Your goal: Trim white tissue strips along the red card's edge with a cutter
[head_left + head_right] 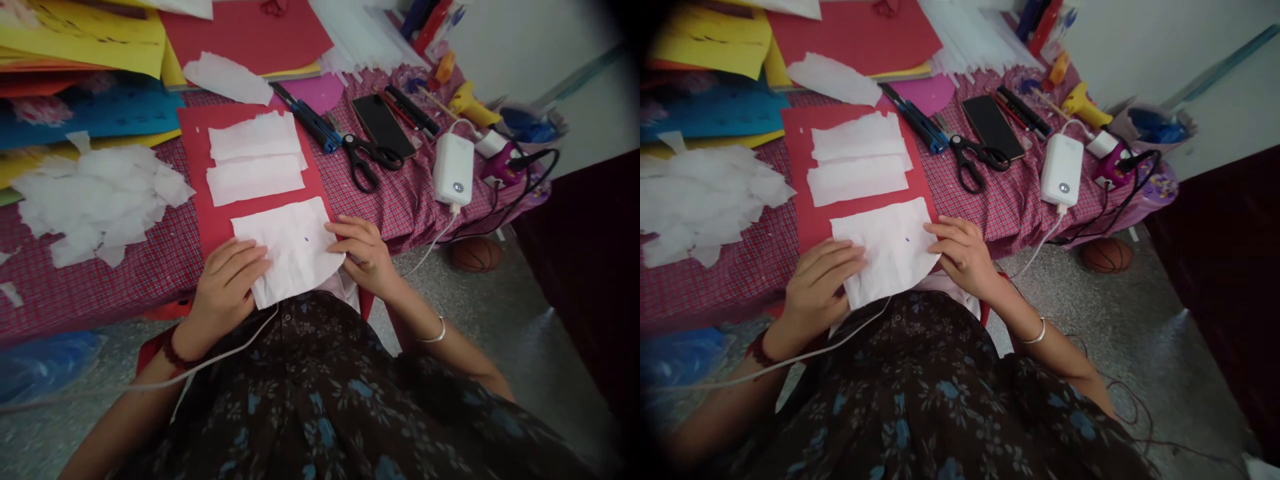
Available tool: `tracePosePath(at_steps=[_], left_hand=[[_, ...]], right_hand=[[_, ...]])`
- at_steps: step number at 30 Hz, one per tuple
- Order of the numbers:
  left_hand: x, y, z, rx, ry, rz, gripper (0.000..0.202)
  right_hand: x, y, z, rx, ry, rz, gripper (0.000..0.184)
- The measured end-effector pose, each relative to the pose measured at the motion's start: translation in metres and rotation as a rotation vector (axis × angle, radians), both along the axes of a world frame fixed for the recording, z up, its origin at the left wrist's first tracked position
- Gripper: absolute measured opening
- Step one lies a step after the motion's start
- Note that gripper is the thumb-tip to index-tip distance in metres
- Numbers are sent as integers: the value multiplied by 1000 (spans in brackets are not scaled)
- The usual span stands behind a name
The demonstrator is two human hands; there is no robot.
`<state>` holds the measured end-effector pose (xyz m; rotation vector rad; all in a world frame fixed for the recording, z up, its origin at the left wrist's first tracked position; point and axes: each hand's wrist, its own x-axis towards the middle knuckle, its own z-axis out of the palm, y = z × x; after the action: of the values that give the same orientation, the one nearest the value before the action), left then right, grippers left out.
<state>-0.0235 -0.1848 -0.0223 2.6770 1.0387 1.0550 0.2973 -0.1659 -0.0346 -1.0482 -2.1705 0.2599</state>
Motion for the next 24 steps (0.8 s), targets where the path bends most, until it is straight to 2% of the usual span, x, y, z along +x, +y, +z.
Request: tracePosePath(at_steps=[4,9,17,20,24], left_hand=[[-12,2,-5,13,44,2,38],[-15,1,-13,94,53,-9,40],[-11,2,-13,216,67,27,28],[-10,1,-15,241,63,39,27],[-7,0,-21,250,45,82,26]], right_hand=[[1,-1,-3,-31,-4,-5,18],[5,-4,-13,-13,-13,-37,12],[4,-3,-18,149,69,10,26],[5,-2,-19,165,64,3,23],[7,-2,-24,99,-10,-64,7]])
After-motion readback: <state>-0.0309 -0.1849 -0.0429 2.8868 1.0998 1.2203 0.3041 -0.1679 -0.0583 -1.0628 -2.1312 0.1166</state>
